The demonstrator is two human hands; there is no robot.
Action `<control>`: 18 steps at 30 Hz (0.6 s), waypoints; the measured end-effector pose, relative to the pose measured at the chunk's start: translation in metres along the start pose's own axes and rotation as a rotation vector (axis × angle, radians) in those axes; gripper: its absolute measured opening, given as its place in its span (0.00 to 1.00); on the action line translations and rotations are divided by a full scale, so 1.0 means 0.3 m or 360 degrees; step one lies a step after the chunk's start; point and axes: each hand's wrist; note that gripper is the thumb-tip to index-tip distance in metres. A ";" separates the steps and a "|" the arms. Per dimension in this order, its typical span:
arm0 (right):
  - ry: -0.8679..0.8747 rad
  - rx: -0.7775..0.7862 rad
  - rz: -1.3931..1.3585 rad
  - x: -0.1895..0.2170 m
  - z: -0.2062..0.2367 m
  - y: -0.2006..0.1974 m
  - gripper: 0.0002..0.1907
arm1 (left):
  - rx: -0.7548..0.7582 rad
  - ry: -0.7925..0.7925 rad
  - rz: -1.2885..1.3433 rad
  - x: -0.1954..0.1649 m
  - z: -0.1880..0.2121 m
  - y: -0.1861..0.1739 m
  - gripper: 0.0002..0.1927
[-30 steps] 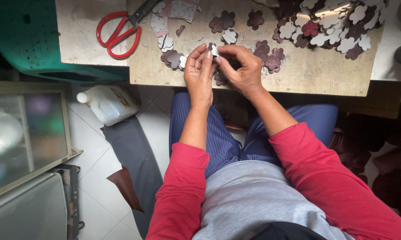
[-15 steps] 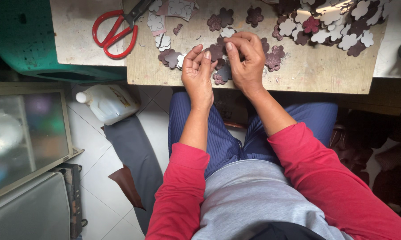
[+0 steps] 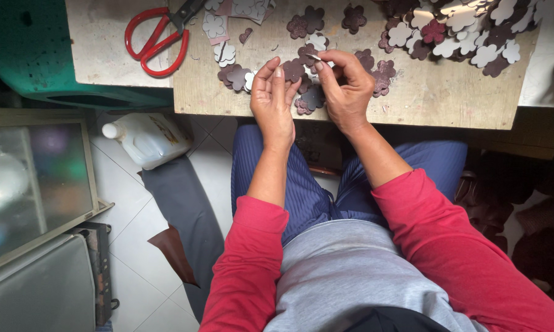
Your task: The person assembles flower-shaped craft pieces by hand, pairing dark and light layers and placing them into a plastic bag. They then use red-handled scissors to trim the edges of a dark piece. The work is done at a low wooden table with scattered cutouts and tools.
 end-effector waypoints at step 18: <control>0.0160 0.0109 -0.0389 -0.045 0.004 -0.018 0.19 | 0.0026 -0.0015 -0.0159 -0.014 0.004 0.013 0.16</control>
Point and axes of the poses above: each hand's wrist, its own z-axis away from the middle knuckle, its own y-axis out of the palm, x = y × z, and after that the axes turned 8 degrees about -y, right-handed
